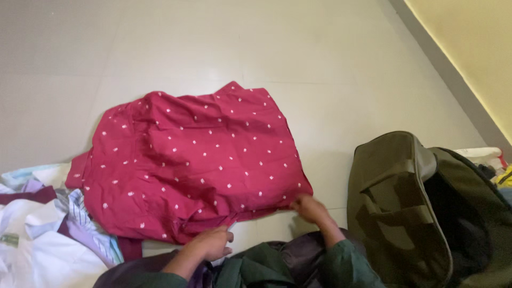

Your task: The person fastens the buttons of a shirt and then folds it on the floor next to a pile of other shirts and a bag.

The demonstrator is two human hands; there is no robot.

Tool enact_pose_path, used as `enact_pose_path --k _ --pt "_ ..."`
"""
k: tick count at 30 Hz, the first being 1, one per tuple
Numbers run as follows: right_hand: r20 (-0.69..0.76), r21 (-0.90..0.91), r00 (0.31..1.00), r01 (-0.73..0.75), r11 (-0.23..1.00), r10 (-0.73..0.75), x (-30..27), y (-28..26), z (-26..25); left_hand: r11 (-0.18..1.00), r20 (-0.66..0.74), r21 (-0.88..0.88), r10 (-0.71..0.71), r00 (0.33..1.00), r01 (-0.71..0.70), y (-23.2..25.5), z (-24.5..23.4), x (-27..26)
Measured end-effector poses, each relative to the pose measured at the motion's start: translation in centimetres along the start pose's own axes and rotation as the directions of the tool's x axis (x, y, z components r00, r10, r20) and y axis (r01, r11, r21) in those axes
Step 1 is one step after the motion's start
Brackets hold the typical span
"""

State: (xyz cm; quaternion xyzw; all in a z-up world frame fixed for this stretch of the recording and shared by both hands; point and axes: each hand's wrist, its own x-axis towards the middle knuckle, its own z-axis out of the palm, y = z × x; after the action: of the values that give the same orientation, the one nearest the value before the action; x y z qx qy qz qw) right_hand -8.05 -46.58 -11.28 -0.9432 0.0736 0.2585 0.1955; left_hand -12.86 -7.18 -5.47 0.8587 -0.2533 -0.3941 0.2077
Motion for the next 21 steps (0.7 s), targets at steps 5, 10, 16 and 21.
enact_pose_path --k 5,10,16,21 --pt "-0.277 0.440 0.930 -0.099 0.893 0.240 2.8 5.1 0.2 0.977 -0.149 0.208 -0.019 0.989 0.050 1.7 3.3 1.3" --pt "-0.100 0.620 0.909 -0.261 0.740 0.404 4.5 6.4 0.9 0.943 -0.377 0.242 -0.124 0.918 0.227 3.0 5.7 4.6" --pt "-0.109 0.921 0.958 -0.003 0.390 0.264 6.1 5.8 1.7 0.930 -0.564 0.083 -0.252 0.786 0.358 3.4 7.4 7.1" --pt "-0.098 0.832 0.946 -0.093 0.546 0.310 5.8 6.7 1.8 0.927 -0.621 0.207 -0.124 0.774 0.314 2.4 7.0 7.6"
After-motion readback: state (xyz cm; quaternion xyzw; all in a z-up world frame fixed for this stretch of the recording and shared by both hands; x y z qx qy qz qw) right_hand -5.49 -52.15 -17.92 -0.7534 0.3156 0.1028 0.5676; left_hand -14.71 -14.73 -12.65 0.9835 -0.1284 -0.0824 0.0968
